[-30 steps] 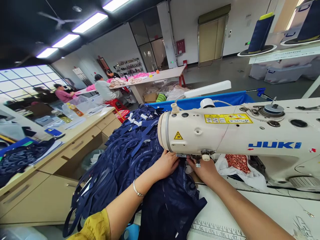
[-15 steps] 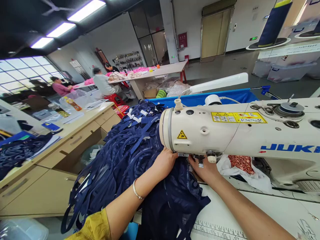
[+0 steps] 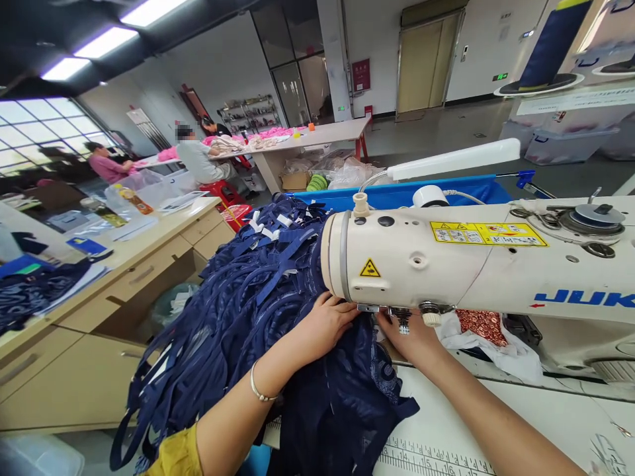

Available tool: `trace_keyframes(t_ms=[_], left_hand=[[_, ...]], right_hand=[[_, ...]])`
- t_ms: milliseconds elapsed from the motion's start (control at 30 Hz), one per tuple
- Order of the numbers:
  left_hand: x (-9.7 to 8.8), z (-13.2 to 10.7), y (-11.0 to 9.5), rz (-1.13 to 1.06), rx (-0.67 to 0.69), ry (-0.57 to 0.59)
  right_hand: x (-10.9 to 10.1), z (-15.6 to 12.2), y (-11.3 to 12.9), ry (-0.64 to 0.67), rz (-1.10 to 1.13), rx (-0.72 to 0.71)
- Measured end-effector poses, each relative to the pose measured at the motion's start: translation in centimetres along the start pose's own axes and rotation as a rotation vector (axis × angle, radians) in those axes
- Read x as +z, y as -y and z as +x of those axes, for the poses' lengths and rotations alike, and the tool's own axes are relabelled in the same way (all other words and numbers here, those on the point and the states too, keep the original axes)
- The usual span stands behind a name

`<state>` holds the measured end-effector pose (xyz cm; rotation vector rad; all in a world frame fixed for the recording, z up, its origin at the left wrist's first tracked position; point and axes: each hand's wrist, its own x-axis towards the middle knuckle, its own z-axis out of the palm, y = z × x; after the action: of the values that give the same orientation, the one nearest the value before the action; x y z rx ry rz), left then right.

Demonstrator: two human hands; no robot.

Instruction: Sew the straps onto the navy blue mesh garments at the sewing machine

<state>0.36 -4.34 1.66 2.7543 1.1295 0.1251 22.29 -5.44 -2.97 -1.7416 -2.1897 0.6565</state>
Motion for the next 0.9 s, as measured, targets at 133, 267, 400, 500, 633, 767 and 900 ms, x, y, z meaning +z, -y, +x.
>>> trace_keyframes(t_ms=[133, 267, 400, 500, 633, 767, 900], left_hand=[[0.1, 0.3, 1.0, -0.041, 0.091, 0.036], [0.4, 0.3, 1.3, -0.065, 0.090, 0.028], [0.9, 0.3, 1.1, -0.067, 0.071, -0.006], [1.1, 0.3, 0.9, -0.067, 0.059, -0.015], [0.8, 0.2, 1.2, -0.127, 0.063, 0.007], [0.5, 0.1, 1.8, -0.190, 0.099, 0.016], [0.7, 0.0, 1.9, -0.171, 0.097, 0.010]], right_hand=[[-0.7, 0.6, 0.6, 0.041, -0.114, 0.015], [-0.6, 1.0, 0.2, 0.071, -0.142, 0.015], [0.3, 0.6, -0.6, 0.012, -0.219, 0.008], [0.9, 0.4, -1.1, -0.029, -0.237, 0.013], [1.4, 0.8, -1.8, -0.047, -0.216, 0.021], [1.8, 1.1, -2.7, -0.036, -0.215, -0.031], [2.0, 0.8, -2.8, -0.045, -0.240, -0.028]])
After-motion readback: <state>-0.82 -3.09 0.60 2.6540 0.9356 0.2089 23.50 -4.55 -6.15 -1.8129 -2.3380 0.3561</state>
